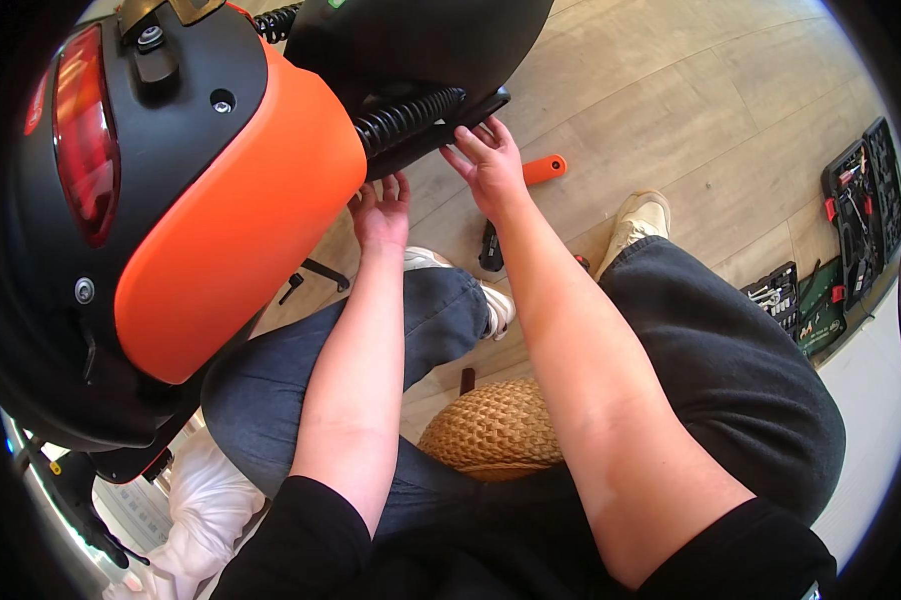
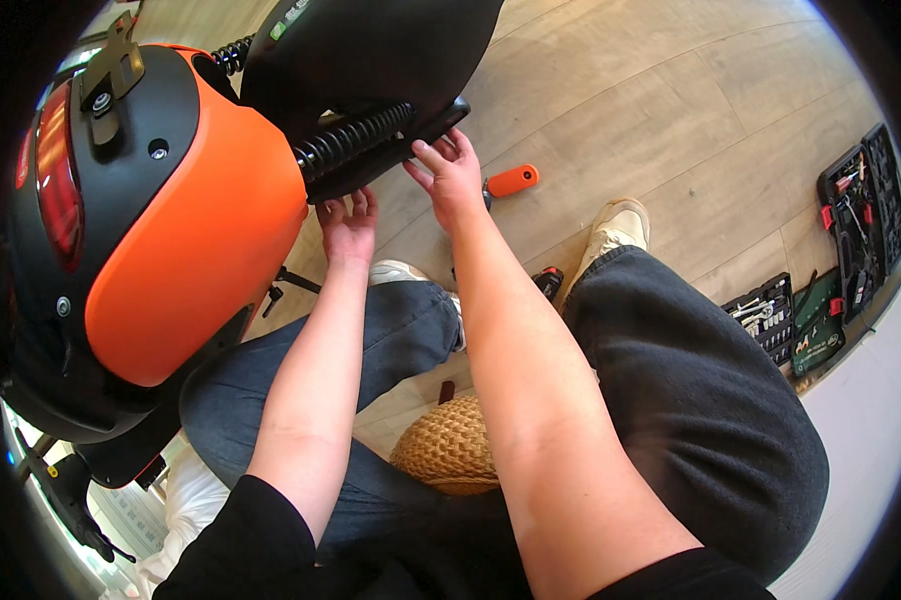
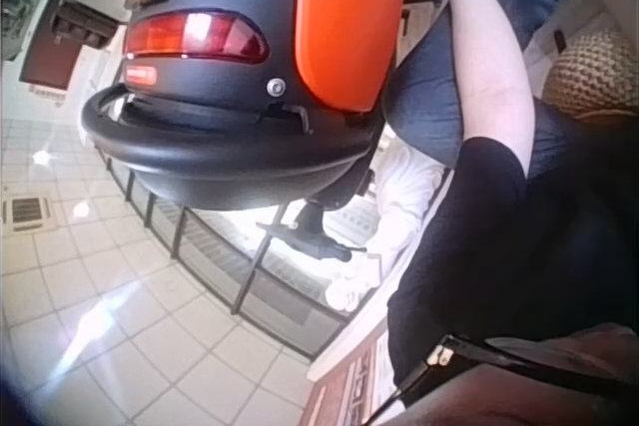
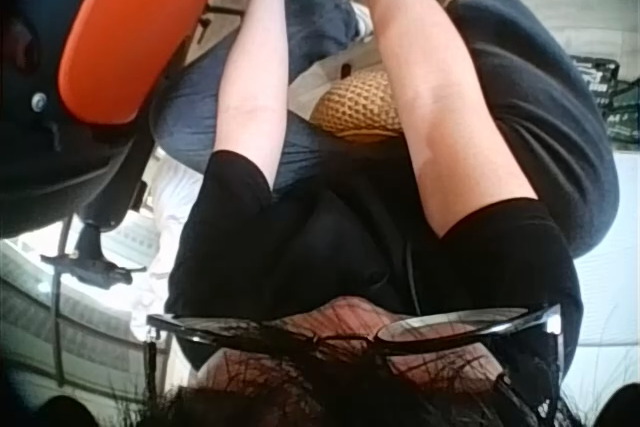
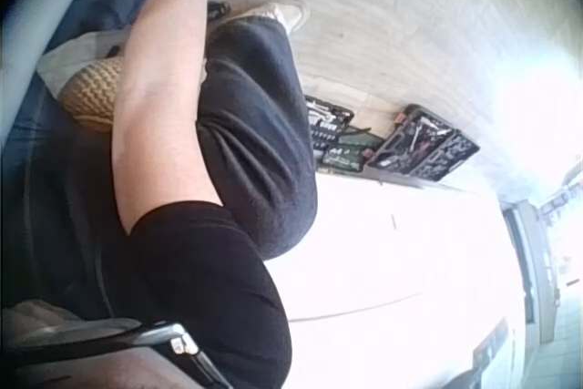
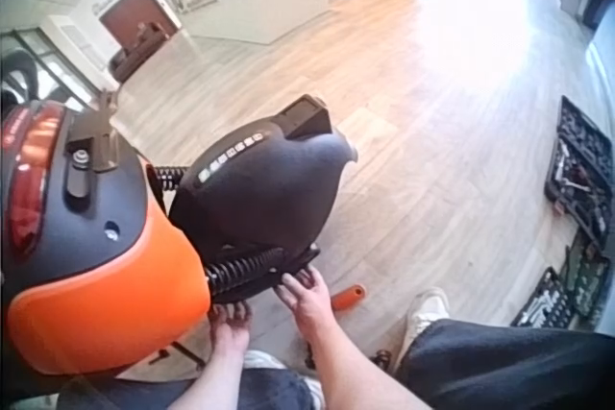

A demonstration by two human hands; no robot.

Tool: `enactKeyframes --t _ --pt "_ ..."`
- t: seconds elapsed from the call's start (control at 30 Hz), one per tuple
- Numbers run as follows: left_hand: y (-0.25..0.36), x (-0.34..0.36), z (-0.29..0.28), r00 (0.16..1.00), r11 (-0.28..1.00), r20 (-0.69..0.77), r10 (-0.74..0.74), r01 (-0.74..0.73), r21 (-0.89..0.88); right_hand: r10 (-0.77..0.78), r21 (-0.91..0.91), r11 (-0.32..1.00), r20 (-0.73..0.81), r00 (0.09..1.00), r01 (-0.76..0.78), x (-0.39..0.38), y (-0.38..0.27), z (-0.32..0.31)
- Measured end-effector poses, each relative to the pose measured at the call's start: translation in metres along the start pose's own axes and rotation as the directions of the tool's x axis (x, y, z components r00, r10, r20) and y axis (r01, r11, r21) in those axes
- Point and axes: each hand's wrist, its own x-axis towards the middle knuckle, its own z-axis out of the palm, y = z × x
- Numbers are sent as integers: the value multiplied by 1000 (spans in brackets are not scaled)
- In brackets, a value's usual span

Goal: Fixing a rear plastic panel on an electric scooter using a power drill.

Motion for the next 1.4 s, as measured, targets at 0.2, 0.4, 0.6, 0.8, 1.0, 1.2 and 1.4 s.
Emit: enactKeyframes --t 0.2,0.4,0.6,0.8,1.0,1.2,1.4 --pt "-1 -5 4 997 996 -58 44 -39 77 -6 -1 1000 -37 999 6 -4 -1 1" --pt "-4 -7 10 993 996 -94 65 -58 69 -32 -27 999 -42 999 31 -2 0 1" --pt "-3 -3 10 990 994 -125 73 -62 91 -20 11 1000 0 1000 20 -2 0 3" --pt "-4 -4 12 979 993 -185 87 -71 92 13 -62 998 36 999 -11 0 -13 6" --pt "-3 -5 9 983 991 -162 86 -68 114 -18 -46 999 23 1000 19 -1 -7 3" --pt "-1 -3 7 985 990 -144 97 -82 111 -62 -59 996 1 998 62 -2 -4 10" --pt "-5 -8 17 976 987 -180 121 -99 127 -76 -128 989 -5 997 75 0 -10 5"
